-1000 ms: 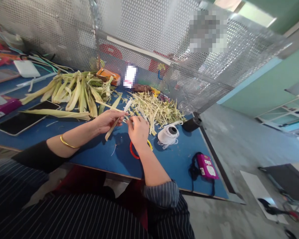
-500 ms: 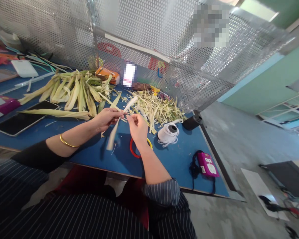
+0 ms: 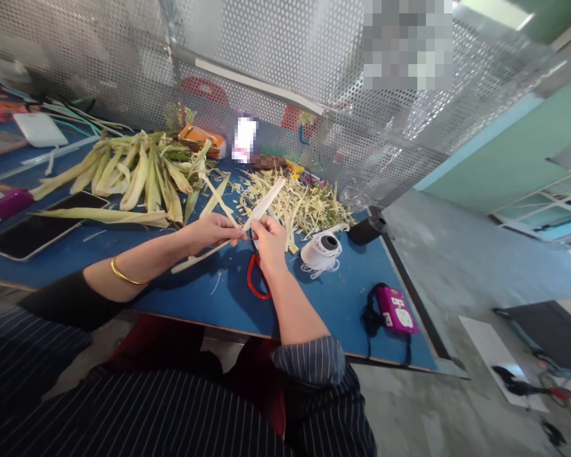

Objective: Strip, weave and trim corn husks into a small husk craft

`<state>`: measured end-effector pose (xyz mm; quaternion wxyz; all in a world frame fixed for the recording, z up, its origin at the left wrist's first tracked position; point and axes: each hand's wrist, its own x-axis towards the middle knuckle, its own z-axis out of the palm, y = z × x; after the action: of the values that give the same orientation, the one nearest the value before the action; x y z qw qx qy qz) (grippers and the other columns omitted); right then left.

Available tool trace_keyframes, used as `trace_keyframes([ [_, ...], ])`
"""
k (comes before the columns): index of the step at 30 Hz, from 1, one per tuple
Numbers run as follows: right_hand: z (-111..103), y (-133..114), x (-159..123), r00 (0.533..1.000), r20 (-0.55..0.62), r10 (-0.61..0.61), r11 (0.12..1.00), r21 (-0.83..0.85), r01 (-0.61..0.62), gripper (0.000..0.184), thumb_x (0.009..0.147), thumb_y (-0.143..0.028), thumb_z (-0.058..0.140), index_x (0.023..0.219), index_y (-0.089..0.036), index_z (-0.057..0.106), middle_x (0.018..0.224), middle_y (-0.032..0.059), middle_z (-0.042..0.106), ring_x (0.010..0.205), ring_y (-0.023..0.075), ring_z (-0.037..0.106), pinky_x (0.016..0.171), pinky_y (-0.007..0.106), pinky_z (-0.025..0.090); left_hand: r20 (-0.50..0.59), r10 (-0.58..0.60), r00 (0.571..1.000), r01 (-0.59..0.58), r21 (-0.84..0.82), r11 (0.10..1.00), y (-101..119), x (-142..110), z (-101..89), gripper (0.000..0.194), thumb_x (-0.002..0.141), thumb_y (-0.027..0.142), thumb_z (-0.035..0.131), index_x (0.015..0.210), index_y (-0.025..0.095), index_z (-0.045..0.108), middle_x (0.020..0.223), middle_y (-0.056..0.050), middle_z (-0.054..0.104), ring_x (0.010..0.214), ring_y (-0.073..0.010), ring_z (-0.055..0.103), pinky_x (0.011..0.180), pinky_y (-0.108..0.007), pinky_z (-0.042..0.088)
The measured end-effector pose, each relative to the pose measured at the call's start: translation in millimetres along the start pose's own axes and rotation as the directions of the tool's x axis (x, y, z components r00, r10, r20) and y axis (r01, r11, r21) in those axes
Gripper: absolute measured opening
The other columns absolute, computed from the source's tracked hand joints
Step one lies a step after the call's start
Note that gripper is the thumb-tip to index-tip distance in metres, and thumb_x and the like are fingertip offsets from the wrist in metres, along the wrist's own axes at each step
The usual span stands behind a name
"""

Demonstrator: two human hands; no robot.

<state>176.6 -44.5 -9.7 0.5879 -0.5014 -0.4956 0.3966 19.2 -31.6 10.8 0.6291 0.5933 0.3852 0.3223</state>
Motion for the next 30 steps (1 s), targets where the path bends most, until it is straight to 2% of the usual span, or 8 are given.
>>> trace_keyframes([
  [5,-3.0,3.4,2.8,1.0,0.008,0.008,0.997,-0.077,-0.007,0.026,0.074,-0.04,0.064,0.062,-0.02,0.054,0.056,-0.004,0.049,0.054,0.0111,0.046,0.055,0.027,0.04,0.066,-0.044,0.997,0.048,-0.07,0.996,0.1,0.1,-1.9,0.017,0.074,0.029,0.073,0.071,0.013,0.078,0.059,-0.007,0.065,0.041,-0.0047,0.036,0.038,-0.02,0.021],
  [7,-7.4,1.2,6.4,0.997,-0.07,-0.025,0.997,-0.068,0.02,0.023,0.077,-0.041,0.062,0.07,-0.019,0.058,0.062,-0.0028,0.053,0.056,0.0113,0.048,0.057,0.026,0.042,0.082,-0.077,0.994,0.088,-0.13,0.988,1.9,0.2,-1.8,0.022,0.077,0.033,0.07,0.077,0.013,0.079,0.069,-0.011,0.07,0.043,-0.0055,0.039,0.038,-0.02,0.022],
  [10,-14.4,-3.6,11.6,0.958,-0.246,-0.145,0.987,-0.103,0.123,0.024,0.08,-0.042,0.058,0.086,-0.019,0.059,0.079,0.0006,0.06,0.063,0.0117,0.052,0.061,0.027,0.045,0.092,-0.106,0.99,0.12,-0.165,0.979,4.5,0.5,-1.3,0.027,0.082,0.036,0.065,0.079,0.013,0.079,0.077,-0.013,0.073,0.045,-0.0056,0.042,0.037,-0.018,0.021],
  [12,-17.5,-5.4,13.0,0.934,-0.279,-0.225,0.97,-0.159,0.186,0.023,0.082,-0.041,0.057,0.089,-0.02,0.059,0.086,0.0025,0.062,0.068,0.0128,0.054,0.065,0.028,0.047,0.084,-0.096,0.992,0.109,-0.165,0.98,4.8,0.6,-1.3,0.026,0.081,0.036,0.066,0.079,0.014,0.079,0.081,-0.013,0.074,0.046,-0.0052,0.042,0.037,-0.018,0.022],
  [16,-18.4,-6.4,9.9,0.935,-0.159,-0.317,0.923,-0.276,0.267,0.019,0.084,-0.038,0.058,0.087,-0.02,0.064,0.084,0.0032,0.065,0.074,0.0158,0.059,0.072,0.031,0.048,0.026,-0.052,0.998,0.055,-0.124,0.991,3.0,0.6,-1.5,0.021,0.075,0.032,0.073,0.081,0.012,0.079,0.085,-0.014,0.075,0.046,-0.0053,0.045,0.038,-0.018,0.025],
  [20,-16.8,-10.1,6.1,0.897,0.087,-0.434,0.8,-0.422,0.428,0.02,0.089,-0.032,0.055,0.091,-0.021,0.071,0.099,0.0057,0.07,0.098,0.0192,0.063,0.087,0.034,0.048,0.012,-0.004,1.0,0.005,-0.069,0.998,0.9,1.6,-1.8,0.018,0.076,0.028,0.071,0.078,0.011,0.078,0.078,-0.013,0.074,0.045,-0.0048,0.044,0.038,-0.018,0.026],
  [24,-15.8,-13.8,5.2,0.87,0.303,-0.389,0.725,-0.481,0.492,0.029,0.095,-0.037,0.047,0.096,-0.023,0.073,0.103,0.0048,0.073,0.105,0.0207,0.064,0.095,0.037,0.045,0.015,0.005,1.0,-0.004,-0.04,0.999,0.2,3.2,-3.8,0.015,0.077,0.024,0.068,0.079,0.011,0.077,0.075,-0.01,0.073,0.046,-0.0048,0.045,0.041,-0.018,0.029],
  [30,-20.2,-17.2,5.4,0.887,0.336,-0.316,0.692,-0.558,0.458,0.045,0.099,-0.047,0.033,0.103,-0.024,0.071,0.099,0.0034,0.075,0.103,0.021,0.066,0.109,0.046,0.029,0.1,-0.012,0.995,0.017,-0.04,0.999,5.7,0.8,-8.4,0.025,0.081,0.034,0.066,0.079,0.011,0.076,0.076,-0.01,0.072,0.049,-0.0065,0.048,0.042,-0.019,0.029],
])
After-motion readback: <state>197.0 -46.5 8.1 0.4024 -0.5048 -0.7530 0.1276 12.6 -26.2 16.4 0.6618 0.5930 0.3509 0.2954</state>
